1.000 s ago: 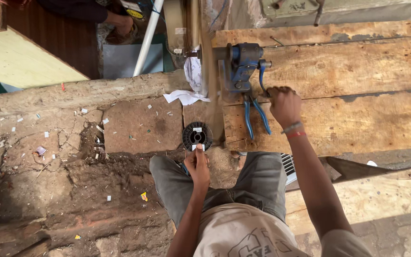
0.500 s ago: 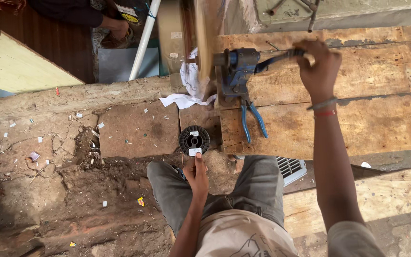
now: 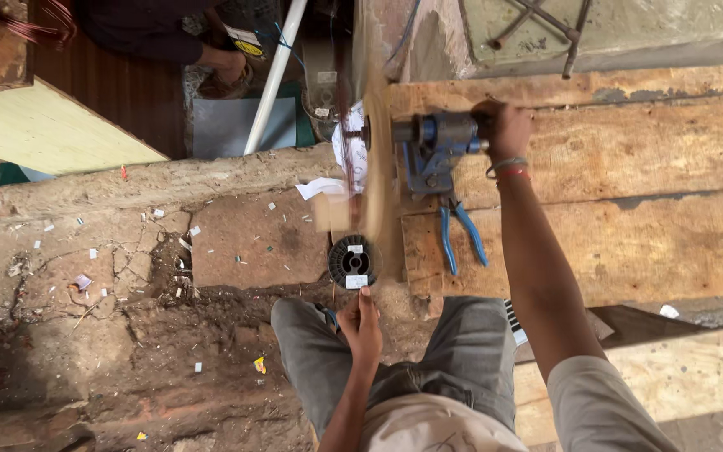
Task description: The person winds copper wire onto a component using a hand-cranked machine, then removes the finished coil by hand.
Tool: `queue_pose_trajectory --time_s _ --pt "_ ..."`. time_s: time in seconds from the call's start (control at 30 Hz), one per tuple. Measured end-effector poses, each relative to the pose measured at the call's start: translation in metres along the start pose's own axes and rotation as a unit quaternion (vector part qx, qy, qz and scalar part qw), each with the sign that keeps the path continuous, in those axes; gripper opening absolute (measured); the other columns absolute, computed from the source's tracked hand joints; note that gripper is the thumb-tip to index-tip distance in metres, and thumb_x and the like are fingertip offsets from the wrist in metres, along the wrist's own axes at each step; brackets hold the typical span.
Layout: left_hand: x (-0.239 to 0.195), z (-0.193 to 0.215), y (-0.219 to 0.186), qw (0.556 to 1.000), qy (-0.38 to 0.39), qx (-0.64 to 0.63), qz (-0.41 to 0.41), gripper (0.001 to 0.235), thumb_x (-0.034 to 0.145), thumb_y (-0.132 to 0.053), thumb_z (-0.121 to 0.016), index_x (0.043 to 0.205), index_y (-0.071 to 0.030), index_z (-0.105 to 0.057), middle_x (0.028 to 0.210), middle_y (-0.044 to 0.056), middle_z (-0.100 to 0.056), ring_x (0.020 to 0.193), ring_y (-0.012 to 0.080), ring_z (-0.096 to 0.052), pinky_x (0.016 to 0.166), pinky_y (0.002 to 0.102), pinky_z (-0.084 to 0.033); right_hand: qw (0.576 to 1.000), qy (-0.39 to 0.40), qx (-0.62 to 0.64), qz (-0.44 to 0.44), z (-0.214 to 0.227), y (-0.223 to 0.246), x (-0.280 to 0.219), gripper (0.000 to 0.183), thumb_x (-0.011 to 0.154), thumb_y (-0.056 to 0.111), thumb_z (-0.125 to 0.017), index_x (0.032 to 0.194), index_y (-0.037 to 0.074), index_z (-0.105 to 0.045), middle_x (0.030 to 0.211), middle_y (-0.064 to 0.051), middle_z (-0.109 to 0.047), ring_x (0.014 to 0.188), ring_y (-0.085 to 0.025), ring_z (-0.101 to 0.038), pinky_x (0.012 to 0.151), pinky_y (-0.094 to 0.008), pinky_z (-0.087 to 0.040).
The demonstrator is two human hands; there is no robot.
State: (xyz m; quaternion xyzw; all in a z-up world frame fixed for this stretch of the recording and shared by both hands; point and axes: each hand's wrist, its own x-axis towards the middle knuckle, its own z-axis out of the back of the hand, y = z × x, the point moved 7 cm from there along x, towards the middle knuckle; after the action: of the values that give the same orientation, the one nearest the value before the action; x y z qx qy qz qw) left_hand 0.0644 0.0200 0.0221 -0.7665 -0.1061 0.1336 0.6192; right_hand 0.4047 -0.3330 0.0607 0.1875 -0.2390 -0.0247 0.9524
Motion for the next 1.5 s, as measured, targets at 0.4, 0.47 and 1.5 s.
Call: queue_pose_trajectory --time_s 0.4,0.47,1.5 --pt "-0.007 0.007 -0.019 1.0 -0.028 -0.005 -0.011 0.058 0.106 -0.032 -0.059 0.058 -0.007 -0.039 0.053 -0.004 -0.037 0.052 0.0038 -0.029 0.049 0.031 -0.024 0.993 0.03 -0.023 0.115 0.174 0.098 -0.153 0.018 0.08 0.019 -0.079 0.098 0.018 -0.08 0.086 -0.003 -0.075 0.079 -0.028 -0.071 0.06 -0.041 -0.053" --pt "-0.009 0.006 -0.018 0.999 -0.028 -0.009 -0.013 0.058 0.106 -0.033 -0.059 0.058 -0.007 -0.04 0.053 -0.004 -0.039 0.052 0.0038 -0.032 0.048 0.03 -0.027 0.993 0.031 -0.002 0.113 0.209 0.107 -0.146 0.011 0.086 0.012 -0.079 0.094 0.02 -0.081 0.085 0.0 -0.076 0.079 -0.023 -0.072 0.055 -0.037 -0.051" --pt "-0.012 0.004 -0.018 1.0 -0.026 -0.008 0.004 0.055 0.107 -0.026 -0.059 0.06 -0.009 -0.035 0.053 -0.006 -0.035 0.051 0.0034 -0.026 0.047 0.031 -0.017 0.977 0.156 -0.143 0.007 0.015 0.004 -0.098 0.008 0.088 0.025 -0.083 0.093 0.018 -0.082 0.075 -0.01 -0.074 0.06 -0.023 -0.068 0.053 -0.035 -0.053"
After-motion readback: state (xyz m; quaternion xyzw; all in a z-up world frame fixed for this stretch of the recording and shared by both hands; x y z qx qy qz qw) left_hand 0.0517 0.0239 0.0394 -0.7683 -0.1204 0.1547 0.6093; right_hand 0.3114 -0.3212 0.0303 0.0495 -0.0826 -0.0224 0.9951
